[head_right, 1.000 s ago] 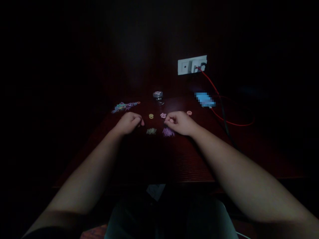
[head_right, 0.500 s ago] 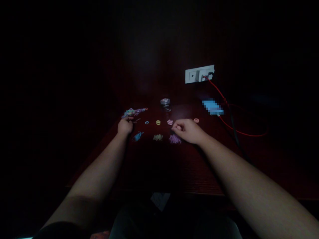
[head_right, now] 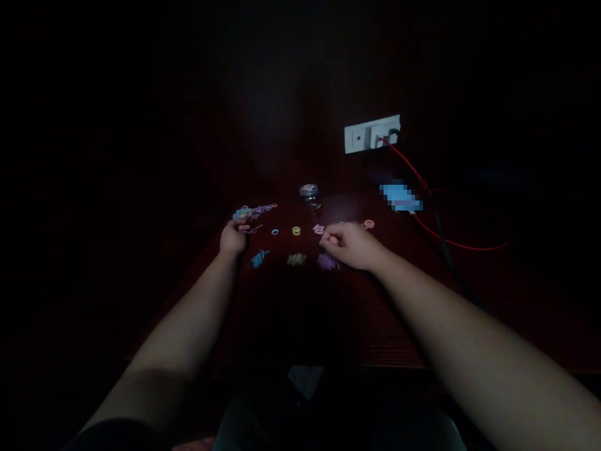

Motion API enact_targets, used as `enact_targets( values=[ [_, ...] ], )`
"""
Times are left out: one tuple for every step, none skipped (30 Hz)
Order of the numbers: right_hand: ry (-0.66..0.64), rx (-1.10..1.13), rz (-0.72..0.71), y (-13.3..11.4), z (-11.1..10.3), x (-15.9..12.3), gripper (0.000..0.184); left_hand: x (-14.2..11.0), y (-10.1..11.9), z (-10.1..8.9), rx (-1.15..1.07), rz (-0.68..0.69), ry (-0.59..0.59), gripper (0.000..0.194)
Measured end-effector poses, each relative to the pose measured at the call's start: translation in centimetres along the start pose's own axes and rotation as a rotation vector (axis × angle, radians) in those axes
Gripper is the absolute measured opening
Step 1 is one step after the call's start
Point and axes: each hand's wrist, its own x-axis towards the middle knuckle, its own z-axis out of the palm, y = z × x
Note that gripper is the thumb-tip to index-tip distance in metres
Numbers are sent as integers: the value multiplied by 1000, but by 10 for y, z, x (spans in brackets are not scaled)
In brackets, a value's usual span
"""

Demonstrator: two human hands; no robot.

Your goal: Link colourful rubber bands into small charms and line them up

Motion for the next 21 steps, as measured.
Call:
enact_targets(
  values=[
    [4,2,1,0,0,0,23,1,-1,-1,-3,2,17,43],
    [12,4,2,-1,0,0,23,3,-2,-2,-4,3,30,43],
    [20,5,2,-1,-1,0,23,4,-2,-3,-1,2,40,44],
    [28,5,0,-1,-1,0,23,5,-2,-4,5,0,43,43],
    [33,4,-2,-2,-1,0,23,6,-1,-4,16,-4,37,41],
    [37,2,-5,-2,-1,0,23,7,0,-5,31,-7,24,38],
    [41,0,-7,-2,-1,0,23,8,2,-4,50,-9,7,34],
    [47,-1,-7,-3,-1,0,23,8,4,-3,72,-9,-12,30],
    [55,-3,-7,-3,-1,0,22,8,6,-2,95,-9,-28,27],
    [65,-3,-5,-3,-1,0,22,8,9,-1,116,-8,-42,26],
    [77,-2,-1,-3,-2,1,22,9,11,1,139,-6,-53,27],
    [96,-2,5,-3,-2,1,21,9,13,2,165,-5,-62,28],
    [120,-5,14,-3,-3,1,21,9,14,3,194,-1,-71,29],
    [153,-13,24,-3,-4,2,22,9,15,4,222,5,-81,29],
    [194,-25,34,-3,-5,2,22,9,16,5,246,14,-90,27],
    [243,-40,44,-3,-7,2,23,9,16,5,265,25,-97,26],
    [298,-56,52,-3,-9,2,24,9,17,5,276,38,-103,24],
    [355,-72,58,-2,-12,2,26,8,17,5,278,51,-109,23],
    [412,-87,61,-1,-15,2,28,8,17,5,277,64,-115,22],
    [469,-101,62,0,-17,2,29,7,18,5,276,77,-119,22],
    [519,-111,60,2,-20,2,31,5,19,6,274,89,-122,22]
  ],
)
